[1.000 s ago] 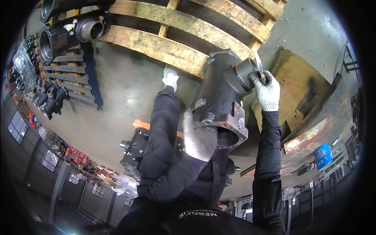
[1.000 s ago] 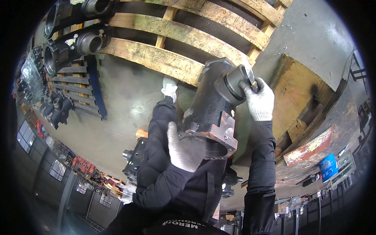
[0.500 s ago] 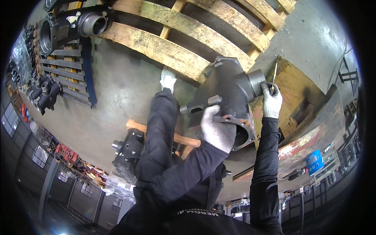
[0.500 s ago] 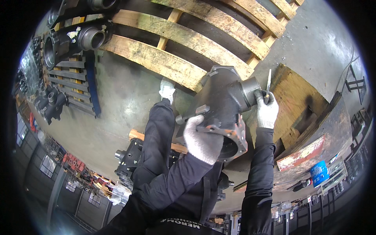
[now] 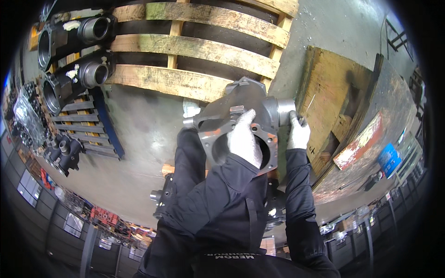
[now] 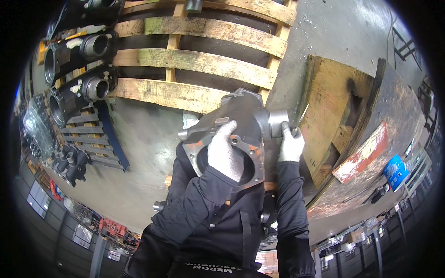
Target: The person applies a white compound to the surface of a black metal part using a small metal tool. They rotate the part to cover multiple areas, then place it on a wooden pallet with other similar parts. The person repeats the process on another part, applying compound and rotating it before placing it on the pallet.
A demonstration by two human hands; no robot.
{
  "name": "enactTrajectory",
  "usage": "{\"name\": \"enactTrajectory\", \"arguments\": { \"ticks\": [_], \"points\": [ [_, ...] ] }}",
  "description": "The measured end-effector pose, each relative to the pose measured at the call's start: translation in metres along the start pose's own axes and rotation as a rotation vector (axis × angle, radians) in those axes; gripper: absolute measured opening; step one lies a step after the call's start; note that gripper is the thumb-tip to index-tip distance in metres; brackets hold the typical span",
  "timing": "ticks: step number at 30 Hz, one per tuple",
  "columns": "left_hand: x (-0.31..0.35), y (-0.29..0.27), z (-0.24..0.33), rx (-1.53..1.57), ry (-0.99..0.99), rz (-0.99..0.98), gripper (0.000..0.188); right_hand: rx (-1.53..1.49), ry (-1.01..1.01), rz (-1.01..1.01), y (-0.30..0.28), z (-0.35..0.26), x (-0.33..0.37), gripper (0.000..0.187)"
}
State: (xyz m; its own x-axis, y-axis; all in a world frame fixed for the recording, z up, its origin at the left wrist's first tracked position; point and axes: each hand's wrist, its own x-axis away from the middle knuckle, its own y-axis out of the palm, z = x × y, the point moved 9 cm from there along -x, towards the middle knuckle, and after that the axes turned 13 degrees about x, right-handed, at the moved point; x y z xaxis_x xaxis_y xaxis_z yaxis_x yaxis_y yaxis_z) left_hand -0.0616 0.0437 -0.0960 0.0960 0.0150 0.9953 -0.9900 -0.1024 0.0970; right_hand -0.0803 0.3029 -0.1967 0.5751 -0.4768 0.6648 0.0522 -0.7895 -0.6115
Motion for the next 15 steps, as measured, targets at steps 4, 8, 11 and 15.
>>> {"name": "enactTrajectory", "arguments": {
  "ticks": [4,8,11,15],
  "points": [
    [0.004,-0.026,0.017,-0.354,0.139,0.091,0.016,-0.19,0.216,-0.012,0.008,0.066,0.063,0.025],
    [0.014,-0.053,0.021,-0.601,0.245,0.123,0.015,-0.383,0.384,0.068,0.028,0.106,0.124,0.019],
    [0.016,-0.064,0.024,-0.602,0.318,0.185,0.012,-0.493,0.512,-0.011,0.043,0.123,0.156,0.025],
    [0.014,-0.054,0.01,-0.846,0.205,0.191,0.022,-0.57,0.547,-0.011,0.049,0.135,0.165,0.025]
  ]
}}
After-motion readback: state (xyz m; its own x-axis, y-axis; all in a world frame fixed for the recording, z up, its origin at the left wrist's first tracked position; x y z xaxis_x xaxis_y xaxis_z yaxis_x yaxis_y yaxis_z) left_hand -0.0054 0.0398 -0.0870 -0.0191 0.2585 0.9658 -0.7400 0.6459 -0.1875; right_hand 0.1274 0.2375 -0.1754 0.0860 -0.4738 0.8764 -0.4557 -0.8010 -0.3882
